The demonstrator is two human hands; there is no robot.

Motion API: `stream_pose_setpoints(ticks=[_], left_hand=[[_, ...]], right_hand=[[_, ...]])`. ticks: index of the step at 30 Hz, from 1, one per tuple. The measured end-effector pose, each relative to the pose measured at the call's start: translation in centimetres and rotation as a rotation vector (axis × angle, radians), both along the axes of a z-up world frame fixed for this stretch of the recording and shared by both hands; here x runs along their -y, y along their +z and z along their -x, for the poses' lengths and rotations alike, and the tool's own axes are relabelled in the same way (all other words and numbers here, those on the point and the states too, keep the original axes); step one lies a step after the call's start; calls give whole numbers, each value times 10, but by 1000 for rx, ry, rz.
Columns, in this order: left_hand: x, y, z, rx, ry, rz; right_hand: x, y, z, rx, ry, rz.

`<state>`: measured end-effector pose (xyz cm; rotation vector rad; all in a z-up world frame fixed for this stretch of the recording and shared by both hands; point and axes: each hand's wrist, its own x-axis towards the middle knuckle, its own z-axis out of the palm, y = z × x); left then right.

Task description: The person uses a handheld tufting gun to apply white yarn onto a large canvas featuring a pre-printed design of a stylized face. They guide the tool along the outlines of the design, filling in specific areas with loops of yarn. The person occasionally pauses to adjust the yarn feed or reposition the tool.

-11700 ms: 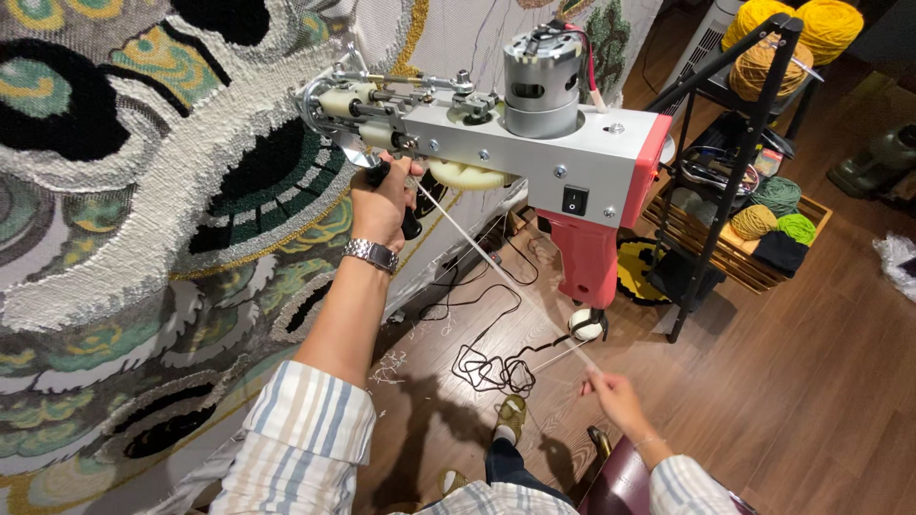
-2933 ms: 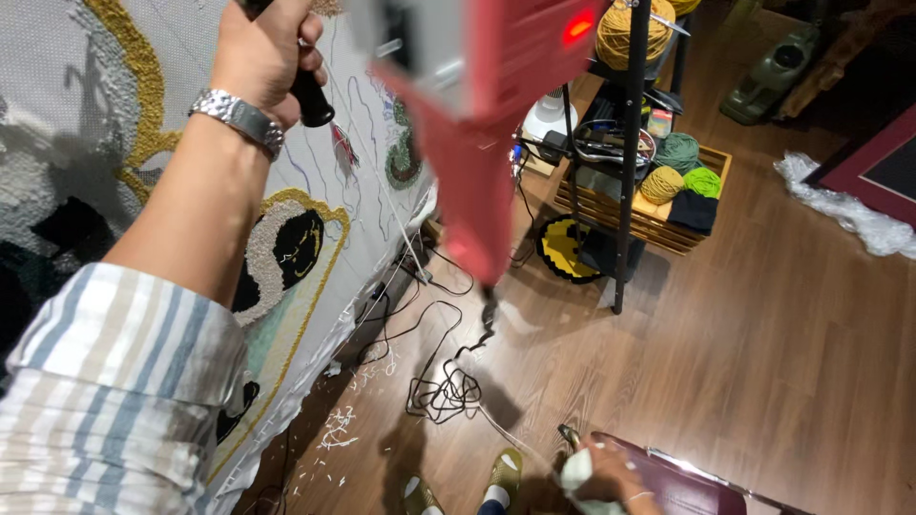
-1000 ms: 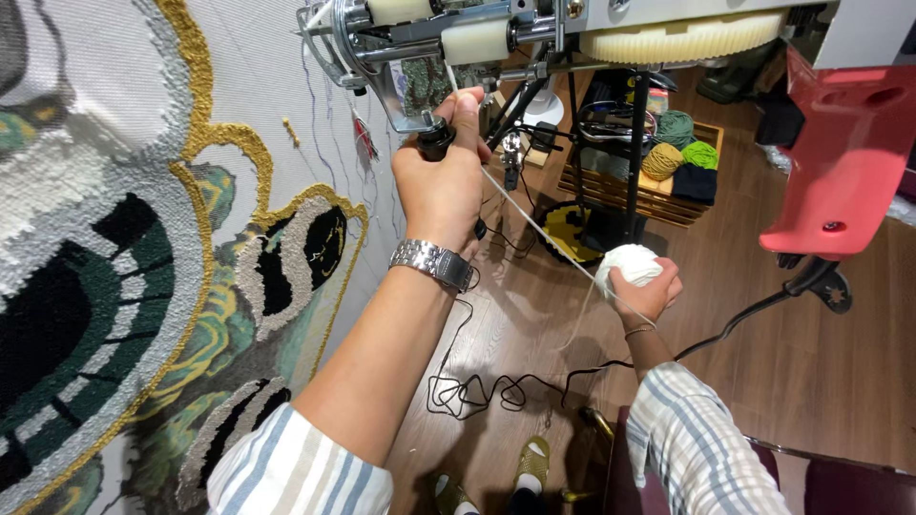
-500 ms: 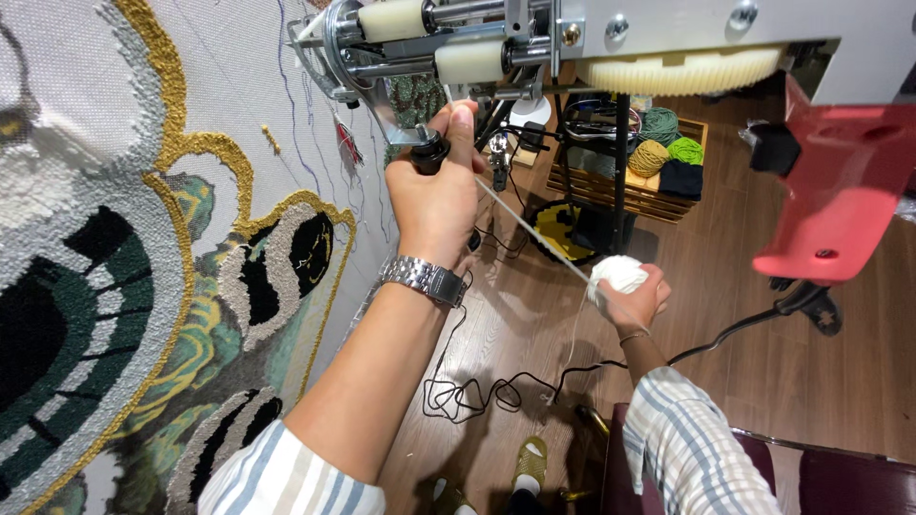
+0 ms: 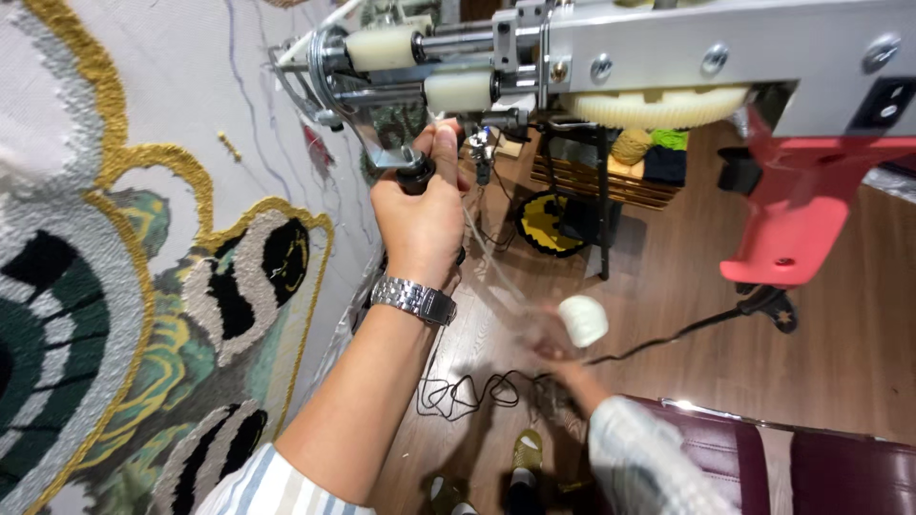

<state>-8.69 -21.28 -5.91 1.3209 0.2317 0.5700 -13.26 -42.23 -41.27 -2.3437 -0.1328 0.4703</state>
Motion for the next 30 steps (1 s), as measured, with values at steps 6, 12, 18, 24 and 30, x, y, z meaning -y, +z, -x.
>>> stream_pose_setpoints(ticks=[6,12,18,24,30], left_hand=[[12,-3,-10,-29,-49,-14],[4,5,-11,-21,-24,-71],[-6,22,-7,13,25,-171],[-20,38,3,-52,70,-166],[-37,47,12,-172,81,-12]], right_hand=[[-1,-73,74,-483,206,-94],[103,-103,15,-124,-208,-22],[81,-95,-49,-79,103,-141],[45,-106,-43,-222,459,-15],[45,-108,-25,-345,274,-29]])
